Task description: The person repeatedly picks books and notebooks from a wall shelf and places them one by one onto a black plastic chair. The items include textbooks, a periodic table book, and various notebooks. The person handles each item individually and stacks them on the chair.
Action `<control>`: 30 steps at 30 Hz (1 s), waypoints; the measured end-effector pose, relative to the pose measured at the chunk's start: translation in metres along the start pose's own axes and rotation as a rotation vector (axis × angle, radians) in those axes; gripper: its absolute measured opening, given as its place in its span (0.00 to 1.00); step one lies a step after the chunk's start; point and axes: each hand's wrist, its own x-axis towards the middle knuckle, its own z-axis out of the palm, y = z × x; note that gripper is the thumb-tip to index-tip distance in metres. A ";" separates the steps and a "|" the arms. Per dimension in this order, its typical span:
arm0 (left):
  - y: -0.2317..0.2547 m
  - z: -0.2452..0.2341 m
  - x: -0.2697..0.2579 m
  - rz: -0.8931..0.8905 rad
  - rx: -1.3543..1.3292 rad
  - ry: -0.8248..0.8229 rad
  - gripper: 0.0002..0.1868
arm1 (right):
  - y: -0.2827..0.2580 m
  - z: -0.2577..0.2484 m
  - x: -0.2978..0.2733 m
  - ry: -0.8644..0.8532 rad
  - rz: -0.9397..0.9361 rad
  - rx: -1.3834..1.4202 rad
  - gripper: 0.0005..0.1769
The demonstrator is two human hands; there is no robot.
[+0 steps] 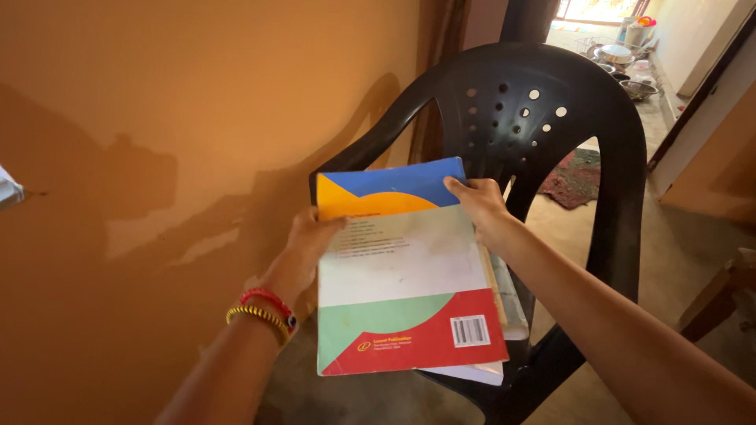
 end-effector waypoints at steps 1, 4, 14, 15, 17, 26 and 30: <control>-0.007 -0.001 0.001 -0.015 0.014 -0.025 0.19 | 0.002 0.000 0.005 0.047 0.012 -0.020 0.24; -0.024 0.005 0.002 -0.016 0.150 -0.090 0.22 | 0.013 -0.008 0.024 0.161 0.047 -0.090 0.25; -0.027 0.021 -0.016 0.053 0.982 -0.178 0.41 | 0.035 -0.029 0.062 -0.092 0.028 -0.221 0.23; -0.025 0.021 -0.019 0.038 1.001 -0.205 0.41 | 0.036 -0.028 0.056 -0.133 0.024 -0.338 0.24; -0.024 0.024 -0.024 0.017 1.097 -0.216 0.43 | 0.041 -0.025 0.041 -0.244 -0.063 -0.526 0.30; -0.038 0.022 -0.035 0.135 1.331 -0.214 0.43 | 0.076 0.017 -0.011 -0.102 -0.304 -1.292 0.43; -0.047 0.022 -0.038 0.182 1.345 -0.193 0.40 | 0.079 0.021 -0.013 -0.063 -0.351 -1.356 0.40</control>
